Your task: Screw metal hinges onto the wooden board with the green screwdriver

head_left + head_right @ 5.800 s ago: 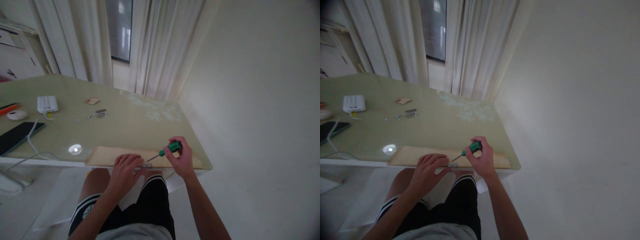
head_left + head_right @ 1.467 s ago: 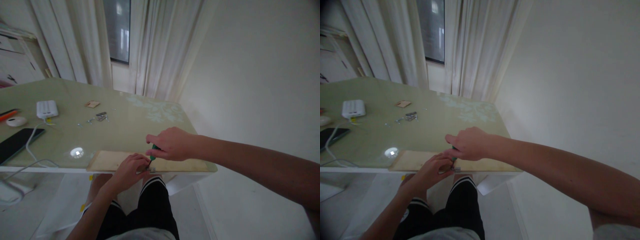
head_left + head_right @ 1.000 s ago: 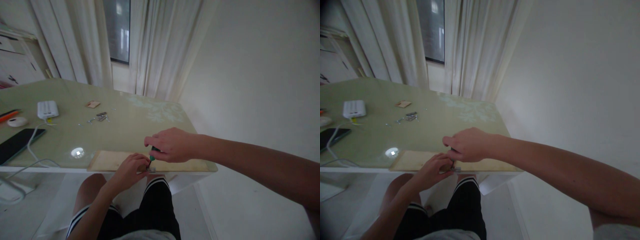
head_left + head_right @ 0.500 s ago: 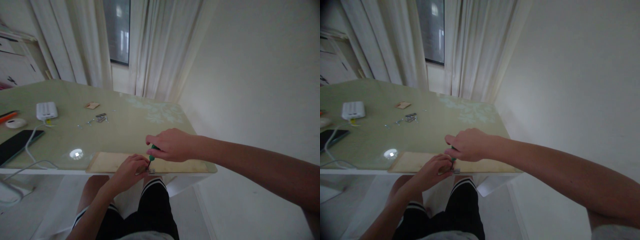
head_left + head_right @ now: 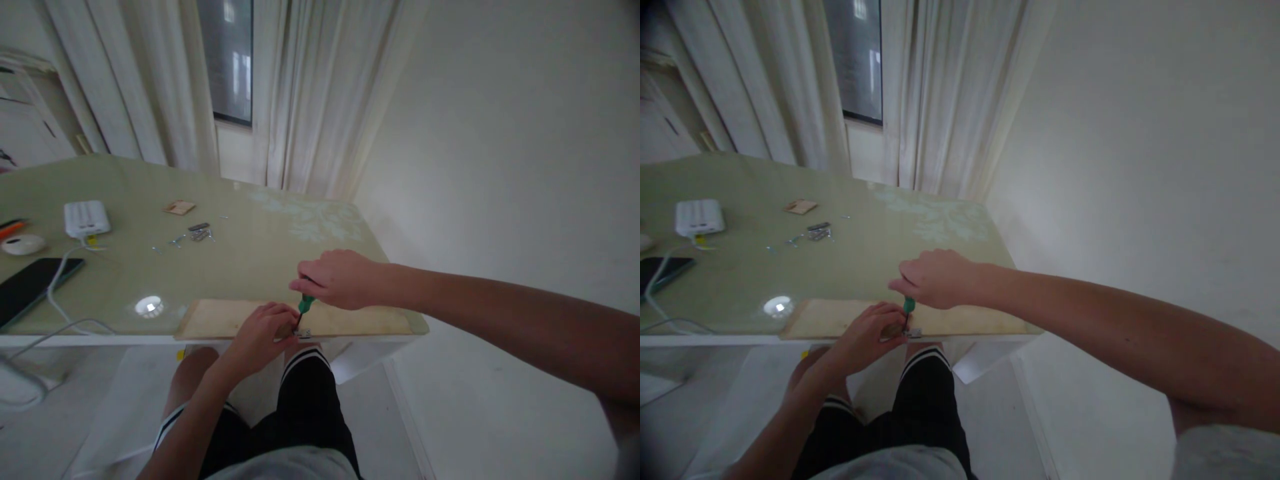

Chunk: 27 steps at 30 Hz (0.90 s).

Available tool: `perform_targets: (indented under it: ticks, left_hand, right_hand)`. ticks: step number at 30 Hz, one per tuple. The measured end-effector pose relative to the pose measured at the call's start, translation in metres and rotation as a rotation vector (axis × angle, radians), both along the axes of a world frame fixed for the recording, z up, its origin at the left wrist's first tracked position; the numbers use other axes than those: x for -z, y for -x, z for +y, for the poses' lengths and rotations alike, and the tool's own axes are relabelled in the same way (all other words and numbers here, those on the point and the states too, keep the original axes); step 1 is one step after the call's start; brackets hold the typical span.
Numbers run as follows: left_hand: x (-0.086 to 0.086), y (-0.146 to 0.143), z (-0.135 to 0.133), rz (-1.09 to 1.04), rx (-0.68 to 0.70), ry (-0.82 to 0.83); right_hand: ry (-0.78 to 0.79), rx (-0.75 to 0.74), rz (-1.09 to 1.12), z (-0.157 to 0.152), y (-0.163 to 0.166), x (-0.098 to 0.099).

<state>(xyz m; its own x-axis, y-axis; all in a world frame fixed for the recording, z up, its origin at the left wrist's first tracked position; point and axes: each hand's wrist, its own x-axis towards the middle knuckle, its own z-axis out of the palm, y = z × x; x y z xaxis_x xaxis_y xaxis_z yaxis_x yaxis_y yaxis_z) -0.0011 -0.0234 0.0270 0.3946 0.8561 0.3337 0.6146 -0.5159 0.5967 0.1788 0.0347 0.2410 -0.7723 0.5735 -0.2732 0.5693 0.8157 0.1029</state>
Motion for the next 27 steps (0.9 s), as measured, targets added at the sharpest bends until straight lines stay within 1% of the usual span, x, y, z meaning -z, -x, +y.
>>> perform_targets:
  ticks: [1, 4, 5, 6, 9, 10, 11, 15, 16, 18, 20, 21, 22, 23, 25, 26, 27]
  left_hand:
    - [0.001, 0.000, 0.001, -0.007, 0.006, -0.003]
    - [0.001, 0.000, 0.004, -0.001, 0.024, -0.006]
    - [0.001, 0.000, 0.005, 0.006, 0.035, -0.006]
    - [0.001, 0.000, 0.006, 0.011, 0.044, -0.004]
    - [-0.001, 0.000, 0.009, 0.007, 0.067, 0.020]
    - [-0.002, 0.000, 0.009, 0.005, 0.071, 0.029]
    - [-0.002, 0.001, 0.009, 0.003, 0.072, 0.038]
    - [-0.007, 0.001, 0.008, 0.026, 0.069, 0.058]
    - [-0.008, 0.001, 0.007, 0.032, 0.071, 0.060]
    - [-0.009, 0.001, 0.007, 0.037, 0.073, 0.061]
    - [-0.010, 0.001, 0.008, 0.032, 0.075, 0.062]
    - [-0.009, 0.001, 0.009, 0.031, 0.078, 0.064]
    - [-0.009, 0.001, 0.009, 0.032, 0.080, 0.067]
    - [-0.009, 0.001, 0.010, 0.032, 0.085, 0.071]
    - [-0.008, 0.002, 0.011, 0.026, 0.106, 0.080]
    - [-0.007, 0.002, 0.012, 0.019, 0.117, 0.081]
    - [-0.007, 0.003, 0.012, 0.010, 0.128, 0.079]
  right_hand:
    - [0.007, -0.014, -0.007, -0.001, 0.000, -0.001]
    - [0.095, -0.171, 0.007, -0.004, 0.000, -0.004]
    - [0.103, -0.188, 0.015, -0.005, 0.000, -0.004]
    - [0.087, -0.160, 0.017, -0.005, 0.000, -0.003]
    - [-0.026, 0.046, 0.001, -0.004, 0.000, 0.001]
    - [-0.037, 0.075, -0.004, -0.003, 0.000, 0.002]
    - [-0.024, 0.060, -0.003, -0.001, 0.000, 0.002]
    - [0.128, -0.162, 0.035, 0.001, -0.001, -0.002]
    - [0.142, -0.167, 0.036, 0.000, -0.001, -0.003]
    - [0.099, -0.070, 0.016, -0.003, 0.001, -0.004]
    - [-0.005, 0.050, -0.018, -0.005, 0.004, -0.003]
    - [-0.037, 0.058, -0.030, -0.006, 0.004, -0.003]
    - [-0.038, 0.021, -0.039, -0.007, 0.005, -0.003]
    - [-0.016, -0.048, -0.042, -0.007, 0.005, -0.004]
    - [0.060, -0.178, -0.033, -0.007, 0.005, -0.005]
    - [0.079, -0.193, -0.026, -0.007, 0.005, -0.005]
    - [0.071, -0.159, -0.019, -0.007, 0.005, -0.005]
